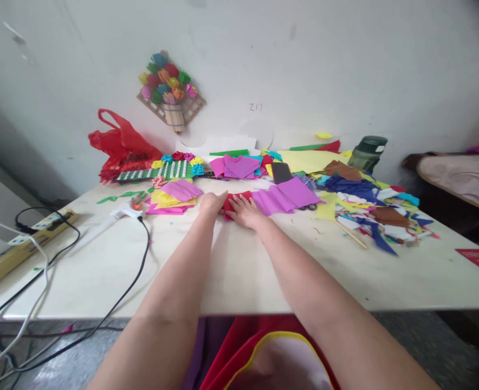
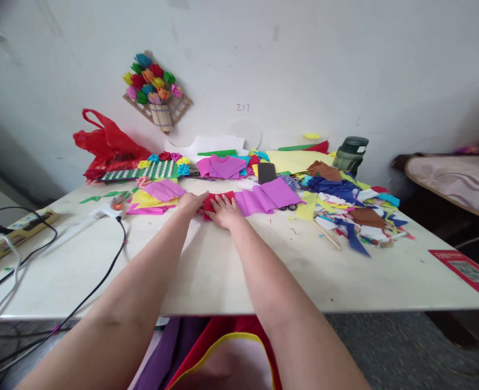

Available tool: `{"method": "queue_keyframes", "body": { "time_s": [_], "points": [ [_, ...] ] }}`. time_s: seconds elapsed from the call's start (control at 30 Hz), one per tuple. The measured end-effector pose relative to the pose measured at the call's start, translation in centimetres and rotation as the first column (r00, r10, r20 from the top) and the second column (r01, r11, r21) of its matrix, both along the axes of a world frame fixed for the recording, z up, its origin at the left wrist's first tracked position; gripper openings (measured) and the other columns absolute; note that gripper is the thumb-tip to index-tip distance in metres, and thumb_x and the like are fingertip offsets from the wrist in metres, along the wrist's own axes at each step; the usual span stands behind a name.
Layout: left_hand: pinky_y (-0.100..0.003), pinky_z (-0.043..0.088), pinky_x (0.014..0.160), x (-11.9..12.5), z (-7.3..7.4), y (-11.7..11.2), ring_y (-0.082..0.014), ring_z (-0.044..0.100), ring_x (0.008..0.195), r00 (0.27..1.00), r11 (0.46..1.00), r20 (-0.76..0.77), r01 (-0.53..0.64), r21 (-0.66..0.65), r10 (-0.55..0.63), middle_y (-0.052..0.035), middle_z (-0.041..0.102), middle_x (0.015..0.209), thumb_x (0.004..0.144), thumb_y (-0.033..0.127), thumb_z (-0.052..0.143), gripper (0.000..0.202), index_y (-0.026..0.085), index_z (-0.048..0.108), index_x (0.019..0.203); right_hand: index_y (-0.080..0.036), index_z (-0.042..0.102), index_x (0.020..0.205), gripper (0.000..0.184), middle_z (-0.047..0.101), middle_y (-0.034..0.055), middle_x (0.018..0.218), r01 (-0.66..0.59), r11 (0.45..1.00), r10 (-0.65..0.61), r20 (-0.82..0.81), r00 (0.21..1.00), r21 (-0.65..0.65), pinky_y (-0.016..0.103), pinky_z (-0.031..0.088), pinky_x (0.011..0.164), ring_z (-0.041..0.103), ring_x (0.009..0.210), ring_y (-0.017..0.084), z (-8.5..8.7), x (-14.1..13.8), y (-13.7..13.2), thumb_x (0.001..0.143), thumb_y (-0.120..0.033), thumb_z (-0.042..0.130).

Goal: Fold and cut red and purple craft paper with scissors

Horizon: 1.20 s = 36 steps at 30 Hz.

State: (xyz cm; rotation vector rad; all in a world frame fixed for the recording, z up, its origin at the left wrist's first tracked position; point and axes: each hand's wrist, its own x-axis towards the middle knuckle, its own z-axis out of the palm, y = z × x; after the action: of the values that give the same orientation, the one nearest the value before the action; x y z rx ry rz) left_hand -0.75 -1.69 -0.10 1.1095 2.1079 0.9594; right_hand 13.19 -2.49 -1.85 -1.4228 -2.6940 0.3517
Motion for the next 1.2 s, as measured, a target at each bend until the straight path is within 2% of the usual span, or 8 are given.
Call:
{"method": "queue_keyframes", "body": {
  "time_s": [0.13, 0.23, 0.3, 0.53, 0.67, 0.8, 0.97, 1.2],
  "points": [
    [-0.034, 0.044, 0.069, 0.4, 0.7, -0.3, -0.032, 0.064, 0.078, 0.988, 0.999, -0.15, 0.025, -0.045, -0.031, -0.0151, 0.064, 0.059, 0.062, 0.048, 0.067, 0.034, 0.014, 0.065, 0.066, -0.02, 0.016, 0.144, 0.069, 0.006, 0.002, 0.152, -0.007, 1.0, 0.007, -0.008, 1.0, 0.0, 0.043, -0.002, 0.109, -0.001, 0.138, 0.022, 0.3, 0.1, -0.3, 0.087, -0.058, 0.013],
    [-0.034, 0.042, 0.074, 0.6, 0.7, -0.8, -0.0322, 0.062, 0.087, 0.953, 0.997, -0.301, 0.052, 0.05, -0.035, -0.0158, 0.067, 0.071, 0.061, 0.037, 0.069, 0.023, 0.015, 0.065, 0.065, -0.019, 0.017, 0.144, 0.07, 0.007, 0.0029, 0.152, -0.012, 1.0, 0.012, -0.007, 1.0, -0.001, 0.043, -0.001, 0.109, 0.0, 0.138, 0.022, 0.5, 0.2, -0.5, 0.087, -0.058, 0.013],
    [-0.034, 0.042, 0.076, 0.6, 0.5, -1.0, -0.0311, 0.061, 0.088, 0.946, 0.992, -0.323, 0.073, 0.105, -0.036, -0.0153, 0.068, 0.076, 0.063, 0.036, 0.067, 0.021, 0.016, 0.066, 0.068, -0.019, 0.017, 0.144, 0.07, 0.007, 0.0031, 0.152, -0.013, 1.0, 0.013, -0.003, 1.0, 0.0, 0.044, -0.001, 0.109, 0.0, 0.138, 0.023, 0.6, 0.2, -0.5, 0.087, -0.059, 0.013],
    [-0.035, 0.04, 0.08, 0.7, 0.2, -0.7, -0.0308, 0.06, 0.094, 0.951, 0.993, -0.31, 0.04, 0.114, -0.003, -0.0176, 0.068, 0.088, 0.063, 0.029, 0.068, 0.015, 0.015, 0.067, 0.069, -0.019, 0.017, 0.144, 0.07, 0.006, 0.0029, 0.152, -0.002, 1.0, 0.002, 0.01, 1.0, -0.006, 0.044, -0.001, 0.109, -0.001, 0.138, 0.023, 0.7, 0.1, -0.6, 0.087, -0.059, 0.012],
    [-0.036, 0.041, 0.081, 0.9, 0.4, -0.3, -0.033, 0.058, 0.098, 0.948, 0.999, -0.319, -0.001, 0.054, 0.018, -0.0195, 0.067, 0.095, 0.06, 0.033, 0.069, 0.022, 0.014, 0.066, 0.072, -0.019, 0.017, 0.144, 0.07, 0.006, 0.0031, 0.152, -0.006, 1.0, 0.006, 0.006, 1.0, -0.003, 0.043, -0.002, 0.109, -0.001, 0.138, 0.022, 0.7, 0.1, -0.6, 0.087, -0.059, 0.012],
    [-0.037, 0.042, 0.079, 1.0, 0.7, 0.3, -0.0373, 0.058, 0.099, 0.93, 0.997, -0.36, 0.055, -0.052, -0.07, -0.0226, 0.065, 0.097, 0.056, 0.041, 0.071, 0.036, 0.012, 0.066, 0.076, -0.017, 0.013, 0.145, 0.071, 0.006, 0.0027, 0.152, 0.001, 1.0, -0.001, -0.014, 1.0, -0.009, 0.044, -0.001, 0.11, -0.001, 0.138, 0.021, 0.5, 0.0, -0.4, 0.087, -0.058, 0.012],
    [-0.036, 0.043, 0.078, 1.5, 0.9, 0.0, -0.0334, 0.059, 0.1, 0.893, 0.983, -0.422, 0.096, -0.159, -0.155, -0.0203, 0.064, 0.104, 0.069, 0.042, 0.059, 0.037, 0.012, 0.065, 0.089, -0.011, 0.012, 0.145, 0.075, 0.007, 0.0039, 0.152, 0.022, 1.0, -0.022, -0.023, 0.999, -0.01, 0.041, -0.001, 0.11, -0.001, 0.138, 0.02, 0.5, -0.1, -0.3, 0.086, -0.057, 0.016],
    [-0.035, 0.045, 0.078, 3.2, 1.0, -1.5, -0.0281, 0.059, 0.101, 0.855, 0.991, -0.515, -0.007, -0.137, -0.065, -0.0156, 0.063, 0.109, 0.076, 0.031, 0.052, 0.033, 0.015, 0.063, 0.102, -0.012, 0.011, 0.145, 0.072, 0.005, 0.0029, 0.152, 0.022, 1.0, -0.022, -0.014, 1.0, -0.022, 0.04, -0.002, 0.11, -0.002, 0.138, 0.019, 0.7, 0.0, -0.6, 0.087, -0.054, 0.017]
  ]
}}
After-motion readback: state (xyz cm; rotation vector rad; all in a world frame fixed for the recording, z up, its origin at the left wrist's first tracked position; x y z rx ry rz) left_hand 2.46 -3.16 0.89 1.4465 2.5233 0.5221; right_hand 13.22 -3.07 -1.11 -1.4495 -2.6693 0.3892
